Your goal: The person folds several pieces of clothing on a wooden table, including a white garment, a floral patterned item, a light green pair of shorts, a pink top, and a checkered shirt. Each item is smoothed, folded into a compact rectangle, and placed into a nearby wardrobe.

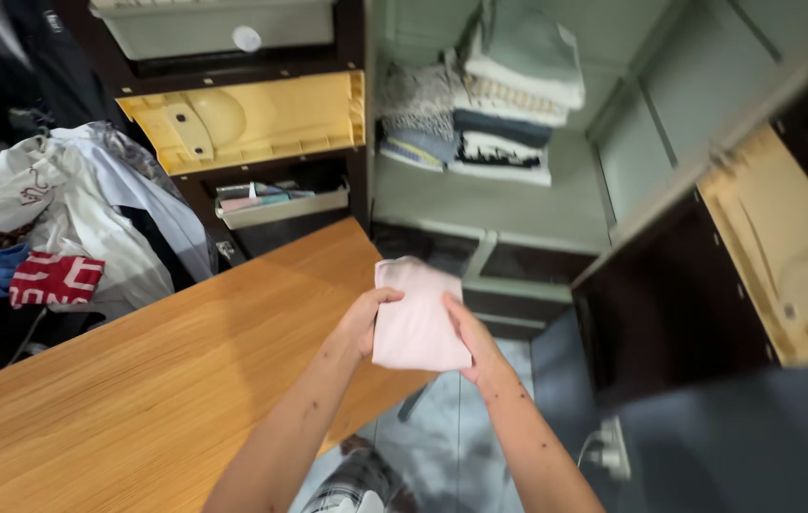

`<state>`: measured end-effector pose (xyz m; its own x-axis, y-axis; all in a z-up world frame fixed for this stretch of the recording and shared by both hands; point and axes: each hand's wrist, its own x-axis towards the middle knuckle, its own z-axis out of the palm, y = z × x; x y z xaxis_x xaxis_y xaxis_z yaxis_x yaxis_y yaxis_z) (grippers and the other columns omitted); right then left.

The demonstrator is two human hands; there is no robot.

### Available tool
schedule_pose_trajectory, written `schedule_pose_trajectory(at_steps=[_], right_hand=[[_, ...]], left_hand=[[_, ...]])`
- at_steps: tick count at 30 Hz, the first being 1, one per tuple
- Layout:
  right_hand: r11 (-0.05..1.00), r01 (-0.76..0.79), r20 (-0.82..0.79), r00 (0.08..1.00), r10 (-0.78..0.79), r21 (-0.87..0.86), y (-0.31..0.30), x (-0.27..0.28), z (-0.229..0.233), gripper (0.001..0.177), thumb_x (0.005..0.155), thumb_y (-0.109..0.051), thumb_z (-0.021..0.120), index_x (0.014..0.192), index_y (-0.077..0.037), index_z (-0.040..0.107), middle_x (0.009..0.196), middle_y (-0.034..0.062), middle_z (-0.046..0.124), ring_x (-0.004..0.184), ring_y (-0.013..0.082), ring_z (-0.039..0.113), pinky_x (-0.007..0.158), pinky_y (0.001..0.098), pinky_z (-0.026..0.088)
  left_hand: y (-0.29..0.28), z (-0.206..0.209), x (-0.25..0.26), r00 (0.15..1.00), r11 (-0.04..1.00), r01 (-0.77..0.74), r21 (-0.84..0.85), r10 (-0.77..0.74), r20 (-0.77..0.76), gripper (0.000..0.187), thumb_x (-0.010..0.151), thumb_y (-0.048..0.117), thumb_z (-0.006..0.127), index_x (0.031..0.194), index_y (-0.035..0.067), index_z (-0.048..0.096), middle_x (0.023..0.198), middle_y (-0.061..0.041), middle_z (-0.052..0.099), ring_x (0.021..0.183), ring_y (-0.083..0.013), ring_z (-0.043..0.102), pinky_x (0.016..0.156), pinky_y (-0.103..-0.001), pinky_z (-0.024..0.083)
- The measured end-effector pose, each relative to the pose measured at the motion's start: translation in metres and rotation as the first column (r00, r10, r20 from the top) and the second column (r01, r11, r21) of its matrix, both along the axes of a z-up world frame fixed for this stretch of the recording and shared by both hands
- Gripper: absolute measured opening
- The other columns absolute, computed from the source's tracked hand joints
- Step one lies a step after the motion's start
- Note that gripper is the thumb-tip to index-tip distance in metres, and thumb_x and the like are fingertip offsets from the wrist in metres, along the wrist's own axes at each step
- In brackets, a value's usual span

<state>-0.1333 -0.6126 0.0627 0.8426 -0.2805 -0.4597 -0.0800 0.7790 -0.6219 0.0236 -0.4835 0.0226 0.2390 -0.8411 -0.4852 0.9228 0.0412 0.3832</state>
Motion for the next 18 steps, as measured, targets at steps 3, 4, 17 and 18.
schedule_pose_trajectory(at_steps=[3, 4, 17, 18], right_hand=[[0.996, 0.018, 0.093, 0.996, -0.009, -0.09, -0.04, 0.047, 0.013, 0.047, 0.096, -0.031, 0.06, 0.134, -0.003, 0.059, 0.121, 0.011, 0.073, 0.109, 0.0236, 0.071, 0.095, 0.0373, 0.058], [0.992, 0.018, 0.072, 0.997, -0.009, -0.126, -0.054, 0.062, 0.015, 0.044, 0.094, -0.029, 0.059, 0.133, -0.008, 0.058, 0.118, 0.0094, 0.072, 0.106, 0.0234, 0.07, 0.092, 0.0395, 0.058], [0.995, 0.005, -0.041, 0.999, -0.01, -0.103, -0.192, 0.206, 0.006, 0.044, 0.091, -0.019, 0.062, 0.133, -0.007, 0.057, 0.115, 0.0092, 0.07, 0.104, 0.0237, 0.07, 0.092, 0.0404, 0.059], [0.996, 0.011, -0.07, 0.997, -0.018, -0.094, -0.201, 0.216, 0.003, 0.044, 0.092, -0.02, 0.061, 0.133, -0.006, 0.057, 0.115, 0.01, 0.071, 0.104, 0.0245, 0.07, 0.092, 0.0409, 0.059]], left_hand=[[-0.048, 0.018, 0.048, 0.997, 0.999, -0.027, -0.026, 0.029, 0.077, 0.048, 0.093, 0.02, 0.061, 0.133, -0.007, 0.056, 0.121, -0.023, 0.07, 0.107, -0.0341, 0.072, 0.1, -0.047, 0.057], [-0.063, 0.024, 0.065, 0.993, 0.999, -0.036, -0.037, 0.04, 0.11, 0.048, 0.095, 0.021, 0.063, 0.134, -0.006, 0.056, 0.121, -0.023, 0.07, 0.106, -0.0333, 0.071, 0.1, -0.046, 0.057], [-0.198, 0.062, 0.211, 0.84, 0.954, -0.169, 0.247, 0.008, 0.542, 0.04, 0.09, 0.017, 0.064, 0.126, 0.0, 0.059, 0.105, -0.018, 0.073, 0.09, -0.0321, 0.075, 0.082, -0.047, 0.063], [-0.21, 0.059, 0.218, 0.811, 0.924, -0.246, 0.292, 0.031, 0.584, 0.04, 0.09, 0.014, 0.064, 0.127, 0.001, 0.054, 0.103, -0.018, 0.071, 0.091, -0.0328, 0.074, 0.083, -0.047, 0.064]])
